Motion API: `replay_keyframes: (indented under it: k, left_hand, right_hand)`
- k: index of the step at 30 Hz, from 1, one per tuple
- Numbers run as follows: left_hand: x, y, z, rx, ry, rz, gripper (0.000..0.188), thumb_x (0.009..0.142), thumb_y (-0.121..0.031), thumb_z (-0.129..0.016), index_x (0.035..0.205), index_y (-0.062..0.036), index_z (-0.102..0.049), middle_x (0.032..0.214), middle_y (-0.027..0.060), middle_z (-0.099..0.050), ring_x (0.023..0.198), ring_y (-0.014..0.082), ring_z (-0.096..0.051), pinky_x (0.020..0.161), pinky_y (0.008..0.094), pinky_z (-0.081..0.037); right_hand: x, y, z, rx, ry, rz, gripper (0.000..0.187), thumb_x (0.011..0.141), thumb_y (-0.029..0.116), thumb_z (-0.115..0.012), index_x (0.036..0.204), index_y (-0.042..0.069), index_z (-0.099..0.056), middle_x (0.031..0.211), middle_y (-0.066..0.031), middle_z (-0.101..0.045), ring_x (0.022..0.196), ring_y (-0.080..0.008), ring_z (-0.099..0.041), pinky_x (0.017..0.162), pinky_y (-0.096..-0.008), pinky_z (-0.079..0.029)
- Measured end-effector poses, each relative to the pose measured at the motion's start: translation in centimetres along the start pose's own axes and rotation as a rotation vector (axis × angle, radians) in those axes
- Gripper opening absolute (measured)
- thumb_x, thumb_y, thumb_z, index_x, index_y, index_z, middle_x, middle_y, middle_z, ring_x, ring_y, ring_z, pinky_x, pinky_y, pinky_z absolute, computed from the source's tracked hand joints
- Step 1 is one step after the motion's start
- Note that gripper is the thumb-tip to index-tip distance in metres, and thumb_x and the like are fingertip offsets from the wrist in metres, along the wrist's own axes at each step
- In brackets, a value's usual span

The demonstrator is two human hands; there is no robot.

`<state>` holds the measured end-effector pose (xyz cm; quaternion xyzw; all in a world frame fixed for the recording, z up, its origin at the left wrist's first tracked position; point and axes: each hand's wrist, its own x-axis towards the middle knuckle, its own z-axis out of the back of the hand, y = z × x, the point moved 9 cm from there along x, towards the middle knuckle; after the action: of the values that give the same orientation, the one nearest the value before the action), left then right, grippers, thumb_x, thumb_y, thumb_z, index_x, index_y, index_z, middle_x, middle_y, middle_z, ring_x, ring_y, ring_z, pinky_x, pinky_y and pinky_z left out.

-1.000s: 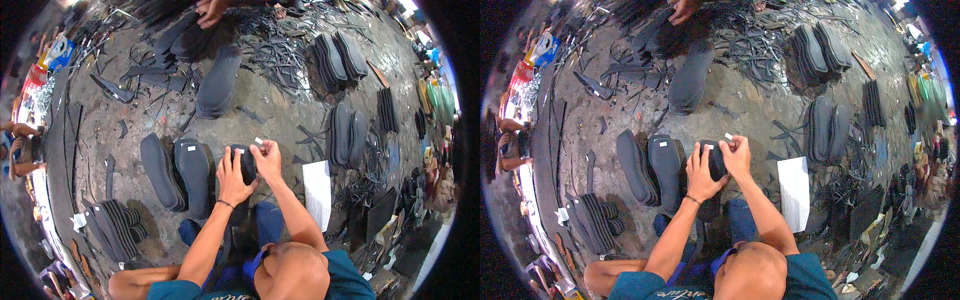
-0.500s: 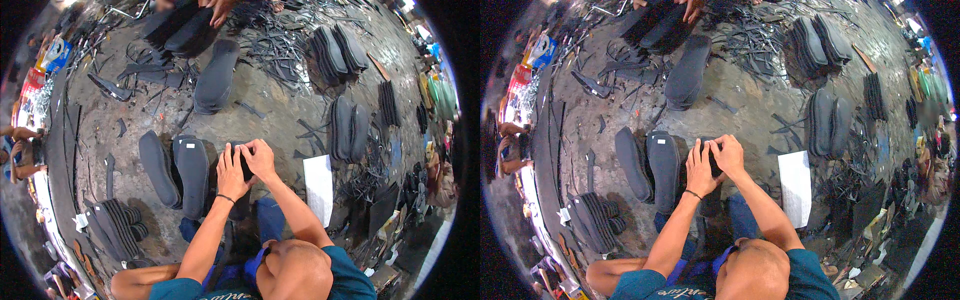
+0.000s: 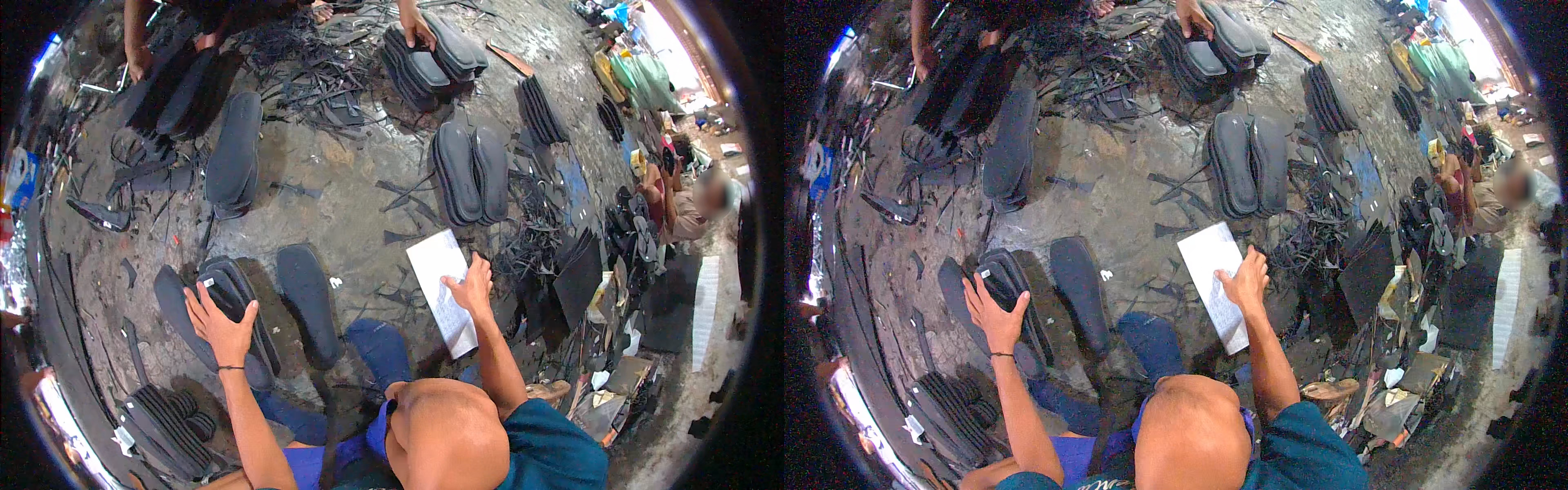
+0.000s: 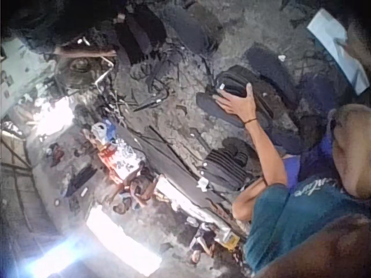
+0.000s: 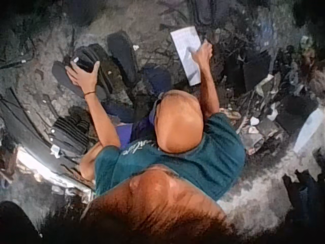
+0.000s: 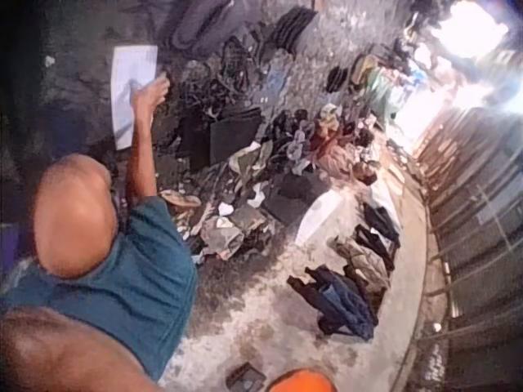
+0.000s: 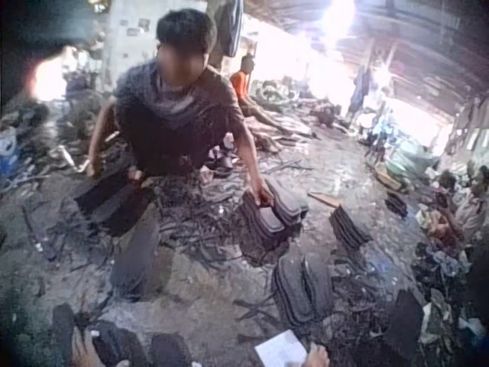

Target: The person sits on the floor and applies small white labels to black shoe insoles. They pick up an insole, peel a label from a sheet, and stick it onto the insole before placing it in a stack. The person repeats this process with multiple insoles while other workers are visible in the background.

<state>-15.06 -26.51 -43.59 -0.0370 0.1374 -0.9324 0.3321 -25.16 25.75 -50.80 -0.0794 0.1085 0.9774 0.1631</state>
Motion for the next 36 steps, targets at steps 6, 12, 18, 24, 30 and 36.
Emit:
replay_keyframes:
  k: [6,12,18,24,30,36]
  left_hand:
    - [-3.8,-9.0,-1.1,-0.563,0.109,-0.284,0.081,0.079,-0.027,-0.079,0.143,0.002,-0.04,0.147,0.0223,-0.042,0.137,0.0374,-0.038,0.113,0.0469,-0.029]
    - [-14.5,-14.1,-10.3,-1.821,0.87,0.557,0.044,0.095,-0.015,-0.062,0.135,-0.006,-0.047,0.134,0.0067,-0.053,0.122,0.0181,-0.051,0.098,0.0352,-0.044]
    - [-12.8,-11.0,-11.1,-1.746,0.536,0.735,0.027,0.094,-0.01,-0.064,0.118,0.0027,-0.06,0.112,0.009,-0.066,0.101,0.0192,-0.065,0.086,0.0331,-0.054]
    - [-12.4,-10.0,-11.5,-1.726,0.563,0.706,0.028,0.094,-0.009,-0.063,0.119,0.004,-0.059,0.112,0.0102,-0.065,0.098,0.0186,-0.066,0.081,0.033,-0.055]
    - [-11.7,-10.1,-10.0,-1.482,0.464,0.486,0.028,0.089,-0.009,-0.07,0.113,0.0028,-0.062,0.105,0.0072,-0.068,0.091,0.0159,-0.066,0.08,0.031,-0.055]
    - [-11.4,-9.4,-10.2,-1.476,0.376,0.519,0.028,0.087,-0.01,-0.073,0.111,0.0022,-0.064,0.101,0.0064,-0.068,0.086,0.0142,-0.065,0.075,0.029,-0.054]
  right_hand:
    - [0.6,5.0,2.0,0.549,0.231,0.135,0.051,0.081,0.018,-0.078,0.122,-0.003,-0.057,0.104,-0.0131,-0.069,0.096,-0.0244,-0.064,0.09,-0.0399,-0.047]
    - [0.5,14.4,3.9,1.692,0.171,-0.044,0.031,0.092,0.012,-0.071,0.116,-0.004,-0.06,0.11,-0.009,-0.067,0.096,-0.0139,-0.063,0.085,-0.0285,-0.051]
    - [-2.9,15.0,3.4,1.04,-0.164,0.12,0.031,0.089,0.014,-0.073,0.113,-0.002,-0.061,0.1,-0.0077,-0.066,0.09,-0.0174,-0.063,0.079,-0.0288,-0.05]
    - [-10.5,20.9,2.2,0.688,0.391,0.59,0.015,0.085,0.013,-0.074,0.097,0.004,-0.07,0.089,-0.0082,-0.066,0.072,-0.0193,-0.067,0.065,-0.0286,-0.053]
    - [-10.8,21.3,2.0,0.584,0.288,0.615,0.015,0.082,0.016,-0.076,0.09,0.005,-0.069,0.087,-0.0097,-0.065,0.076,-0.0267,-0.068,0.066,-0.0361,-0.054]
    - [-11.0,21.4,1.3,0.569,0.32,0.664,0.016,0.081,0.018,-0.075,0.085,0.005,-0.065,0.086,-0.01,-0.064,0.077,-0.0299,-0.064,0.066,-0.0403,-0.052]
